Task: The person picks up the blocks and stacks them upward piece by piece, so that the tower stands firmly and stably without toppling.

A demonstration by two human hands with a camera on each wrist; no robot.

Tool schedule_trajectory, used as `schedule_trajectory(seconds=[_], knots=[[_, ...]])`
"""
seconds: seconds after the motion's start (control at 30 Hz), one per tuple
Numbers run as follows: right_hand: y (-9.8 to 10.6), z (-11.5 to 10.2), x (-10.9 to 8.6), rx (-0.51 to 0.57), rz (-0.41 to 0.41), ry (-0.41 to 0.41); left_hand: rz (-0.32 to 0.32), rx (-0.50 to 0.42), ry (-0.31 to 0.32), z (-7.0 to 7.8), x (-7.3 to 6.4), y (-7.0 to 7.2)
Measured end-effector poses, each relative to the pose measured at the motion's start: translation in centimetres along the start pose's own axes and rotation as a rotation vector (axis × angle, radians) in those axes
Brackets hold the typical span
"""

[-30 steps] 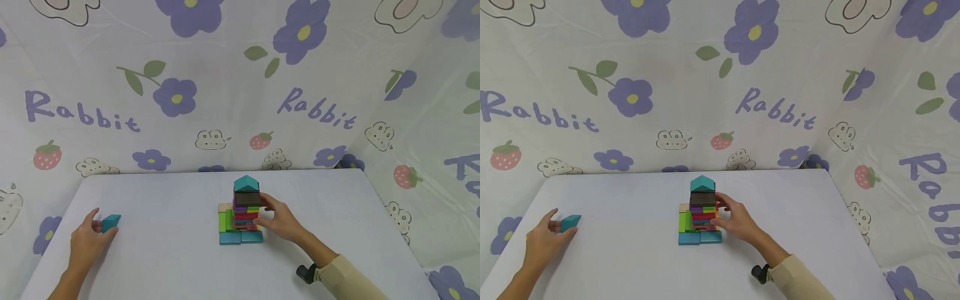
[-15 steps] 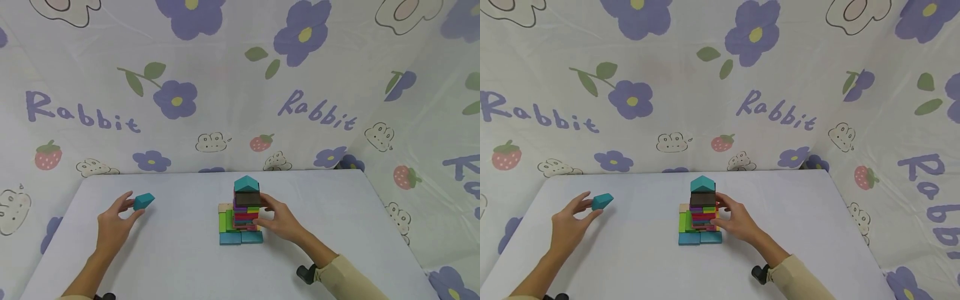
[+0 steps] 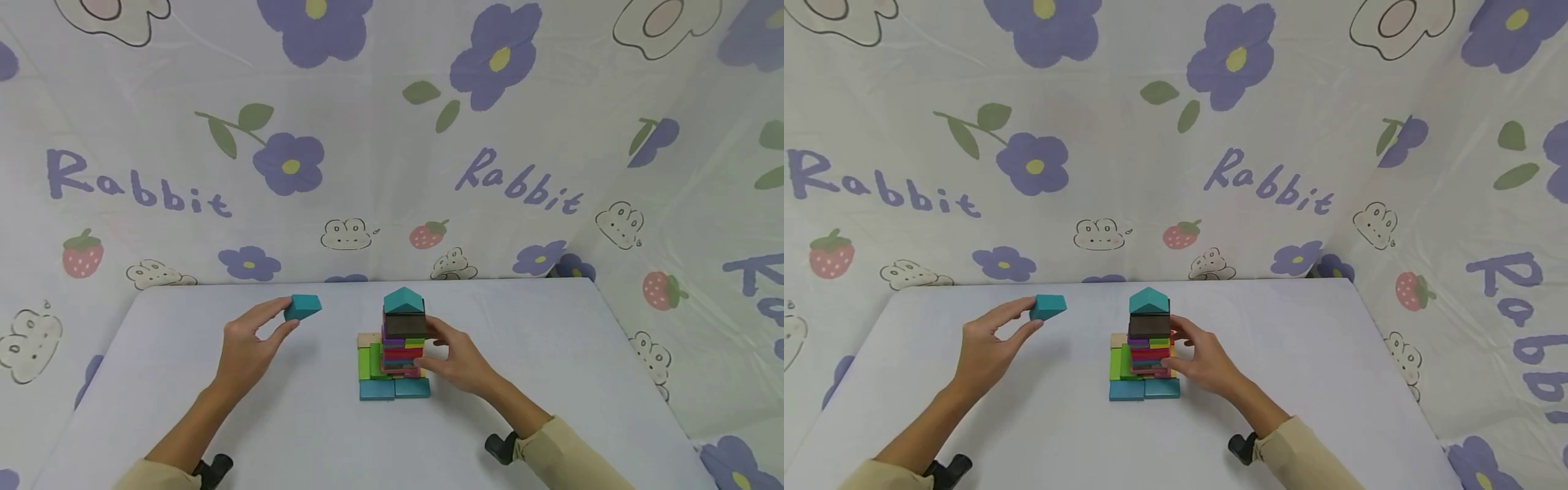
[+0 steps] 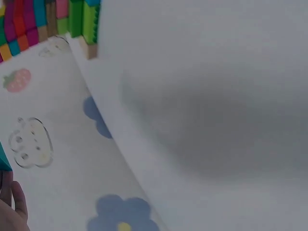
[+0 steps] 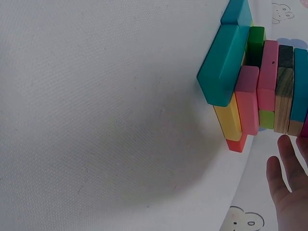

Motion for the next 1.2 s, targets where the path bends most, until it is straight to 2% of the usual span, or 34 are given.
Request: schedule_trajectory(seconds=[0.23, 0.5, 0.63, 0.83, 1.2], knots=[[0.0, 0.0, -0.1, -0.001, 0.002, 0.006, -0.088, -0.047, -0.048, 3.7, 1.3, -2.8], [0.0, 0.1, -0.3, -0.006, 0.009, 0.017, -0.191, -0.082, -0.115, 6.4, 1.9, -5.6], [-0.1, 0.1, -0.4, -0.007, 0.012, 0.025, -0.235, -0.088, -0.132, 7.2, 2.0, -6.7], [-0.1, 0.1, -0.5, -0.011, 0.009, 0.027, -0.297, -0.051, -0.121, 8.2, 2.0, -7.7], [-0.1, 0.1, -0.6, -0.005, 0.003, 0.046, -0.309, -0.022, -0.134, 8.8, 2.0, -8.8]])
Point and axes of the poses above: each hand's wrist, its own x-axis towards the middle knuckle, its own y-axis out of the back of the hand, z = x × y, the point moved 7 cm from there along x, towards the middle knuckle, and after that the axes turned 2 degrees about y, right-handed, at the moved point
